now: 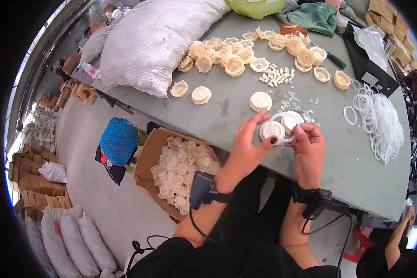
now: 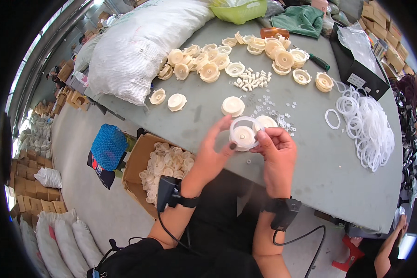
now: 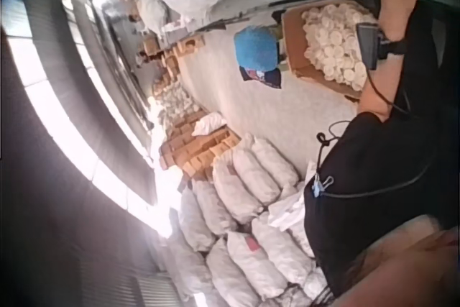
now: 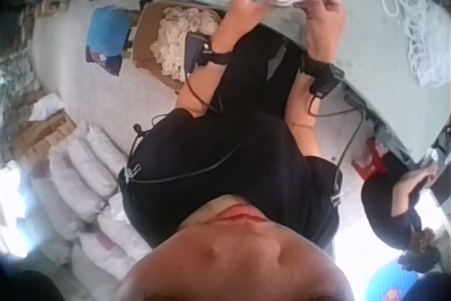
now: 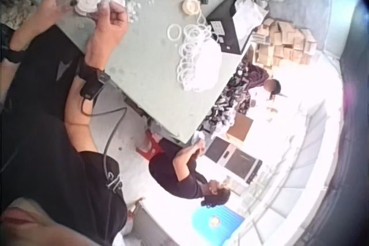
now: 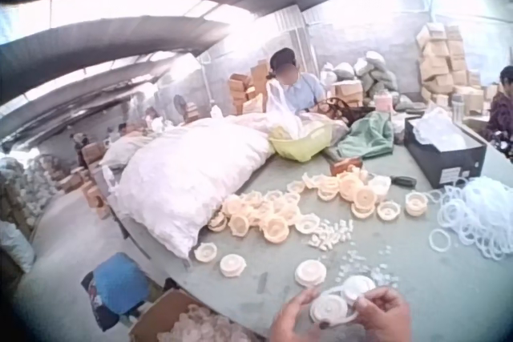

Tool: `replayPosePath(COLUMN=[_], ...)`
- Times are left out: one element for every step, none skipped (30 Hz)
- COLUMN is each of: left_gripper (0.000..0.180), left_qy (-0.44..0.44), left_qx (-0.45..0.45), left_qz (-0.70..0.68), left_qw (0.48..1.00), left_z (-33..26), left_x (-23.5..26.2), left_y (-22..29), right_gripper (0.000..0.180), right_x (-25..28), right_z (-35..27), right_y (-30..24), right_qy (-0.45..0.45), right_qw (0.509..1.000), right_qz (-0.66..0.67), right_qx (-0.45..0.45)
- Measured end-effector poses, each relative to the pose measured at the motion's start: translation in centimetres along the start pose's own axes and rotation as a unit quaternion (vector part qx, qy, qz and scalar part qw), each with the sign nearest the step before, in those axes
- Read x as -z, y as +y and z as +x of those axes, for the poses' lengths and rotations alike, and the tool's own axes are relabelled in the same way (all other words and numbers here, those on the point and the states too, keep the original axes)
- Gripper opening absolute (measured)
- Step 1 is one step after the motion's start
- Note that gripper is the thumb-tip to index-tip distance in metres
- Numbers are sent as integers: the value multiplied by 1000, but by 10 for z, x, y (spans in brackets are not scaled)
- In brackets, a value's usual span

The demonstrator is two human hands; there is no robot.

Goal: Assembling small white plastic components by fitting rings and plugs onto base disks.

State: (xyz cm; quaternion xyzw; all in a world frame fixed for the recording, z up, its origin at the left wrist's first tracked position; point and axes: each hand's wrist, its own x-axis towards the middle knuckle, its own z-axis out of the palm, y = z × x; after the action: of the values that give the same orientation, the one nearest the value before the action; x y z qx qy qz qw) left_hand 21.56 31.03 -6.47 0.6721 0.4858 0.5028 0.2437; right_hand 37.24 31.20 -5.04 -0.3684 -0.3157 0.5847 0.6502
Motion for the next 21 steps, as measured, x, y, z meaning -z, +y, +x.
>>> replayPosePath(left_gripper=[54,41,41,33,25,25,25,27,27,24,21,21,19,18,18,18,18,18,19,20,20], left_qy=[-22,-42,-43,-35,-27,-27,-23,-20,-20,-13,-5,-5,13,29,32,7,-23,-23,-34,-47,-50], left_qx=[57,114,115,151,185,185,183,181,180,177,173,171,105,39,34,74,114,111,142,176,175], left_qz=[-95,-188,-187,-213,-239,-238,-241,-243,-243,-159,-76,-75,-50,-27,-24,-21,-22,-22,-7,5,3], left_qw=[994,975,975,965,953,953,953,953,953,971,982,982,993,998,999,997,993,993,989,983,983], left_z=[4,7,8,9,11,11,12,13,16,19,25,33,45,56,65,73,81,86,90,92,92], left_x=[5,10,13,15,18,20,22,24,26,28,28,27,26,21,21,21,20,20,20,19,19], left_y=[10,17,19,19,19,18,15,12,8,4,-2,-9,-17,-27,-34,-40,-39,-38,-37,-34,-34], right_gripper=[15,15,13,12,12,15,18,18,19,21,21,21,22,22,21,20,20,19,19,19,18], right_x=[2,2,2,3,2,0,-1,-3,-6,-9,-10,-12,-14,-11,-10,-10,-7,-5,-4,-3,-3], right_z=[1,0,0,0,0,0,0,-1,-1,-2,-1,-1,-1,0,-1,-2,-1,1,2,2,2], right_y=[0,1,1,1,2,2,1,0,-2,-3,-1,-1,-1,0,0,0,2,4,5,5,5], right_qy=[-22,-22,-42,-62,-63,-68,-73,-73,-55,-36,-36,-1,34,35,27,18,19,22,24,27,27], right_qw=[1000,1000,999,997,997,997,997,997,997,997,997,997,995,995,995,996,996,996,996,996,996], right_qz=[6,6,-16,-38,-37,-28,-19,-18,-37,-56,-56,-76,-97,-97,-90,-83,-82,-80,-78,-79,-80], right_qx=[-10,-12,-16,-19,-19,-22,-24,-24,-32,-41,-39,-14,10,12,15,18,21,25,29,30,29])
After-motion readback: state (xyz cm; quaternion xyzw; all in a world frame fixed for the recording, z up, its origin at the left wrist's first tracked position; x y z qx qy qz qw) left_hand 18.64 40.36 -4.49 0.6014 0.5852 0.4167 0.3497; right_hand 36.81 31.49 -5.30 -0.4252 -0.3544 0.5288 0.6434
